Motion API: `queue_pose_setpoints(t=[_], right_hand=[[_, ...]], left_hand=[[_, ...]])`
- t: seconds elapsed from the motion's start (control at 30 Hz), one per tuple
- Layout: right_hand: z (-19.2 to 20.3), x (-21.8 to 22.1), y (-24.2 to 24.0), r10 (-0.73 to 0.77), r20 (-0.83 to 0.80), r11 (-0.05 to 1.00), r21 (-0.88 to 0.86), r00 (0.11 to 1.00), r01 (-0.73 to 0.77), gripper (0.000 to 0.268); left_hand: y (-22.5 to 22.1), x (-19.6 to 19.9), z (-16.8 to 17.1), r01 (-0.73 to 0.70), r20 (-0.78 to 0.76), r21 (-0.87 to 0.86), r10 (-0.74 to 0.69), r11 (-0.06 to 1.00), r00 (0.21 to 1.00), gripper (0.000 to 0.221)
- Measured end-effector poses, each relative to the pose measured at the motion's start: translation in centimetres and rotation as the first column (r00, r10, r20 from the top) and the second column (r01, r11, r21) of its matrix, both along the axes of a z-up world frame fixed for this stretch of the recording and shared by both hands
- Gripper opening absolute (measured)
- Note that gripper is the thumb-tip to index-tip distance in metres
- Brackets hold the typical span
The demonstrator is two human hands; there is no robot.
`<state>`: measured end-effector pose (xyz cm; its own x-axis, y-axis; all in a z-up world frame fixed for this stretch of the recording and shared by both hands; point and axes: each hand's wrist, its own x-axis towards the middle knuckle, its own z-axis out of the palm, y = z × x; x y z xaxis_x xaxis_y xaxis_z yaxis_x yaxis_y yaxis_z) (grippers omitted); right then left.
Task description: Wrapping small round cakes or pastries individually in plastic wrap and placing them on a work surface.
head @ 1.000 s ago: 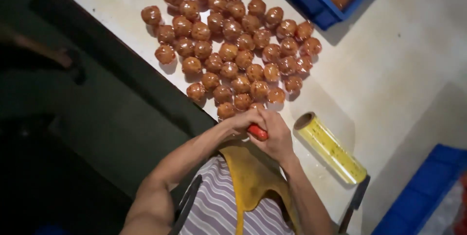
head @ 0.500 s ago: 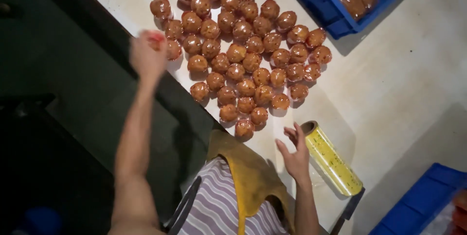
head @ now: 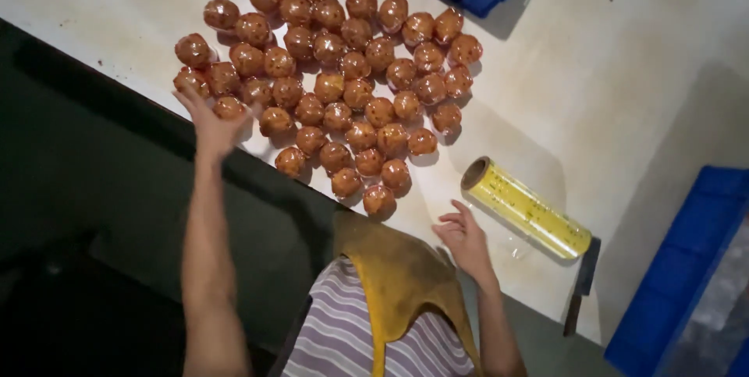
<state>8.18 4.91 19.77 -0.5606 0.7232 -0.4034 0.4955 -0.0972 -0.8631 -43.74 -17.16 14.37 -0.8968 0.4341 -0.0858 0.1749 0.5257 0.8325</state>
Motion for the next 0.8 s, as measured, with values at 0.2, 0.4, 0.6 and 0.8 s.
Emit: queue_pose_setpoints(t=[0.2,0.4,0.6,0.8], right_hand=[[-1.8,-8.3,-0.8,0.421,0.29,0.899,-0.259,0.859,-0.353,0.134],[-9.4,-14.3,-0.7,0.261,0.097,0.943,0.188,0.961,-0.275,0.136],[-10.5,-13.5,-1.1,0.176,-0.189,0.976,-0.097,0.966,-0.197,0.136],[-5.6,-5.2,-0.8,0.093,-0.086,0.929,-0.352,0.992,-0.118,0.098]], left_hand=[[1.1,12.8,3.6,0.301,0.07,-0.507,-0.309,0.808,0.948,0.177],[1.8,12.3,-4.5,0.132,-0.345,-0.272,-0.225,0.953,0.911,0.156],[2.8,11.7,0.8,0.241,-0.164,-0.519,-0.372,0.82,0.914,0.152],[5.1,19.5,4.2,0.419,-0.378,-0.293,-0.507,0.859,0.774,0.133]])
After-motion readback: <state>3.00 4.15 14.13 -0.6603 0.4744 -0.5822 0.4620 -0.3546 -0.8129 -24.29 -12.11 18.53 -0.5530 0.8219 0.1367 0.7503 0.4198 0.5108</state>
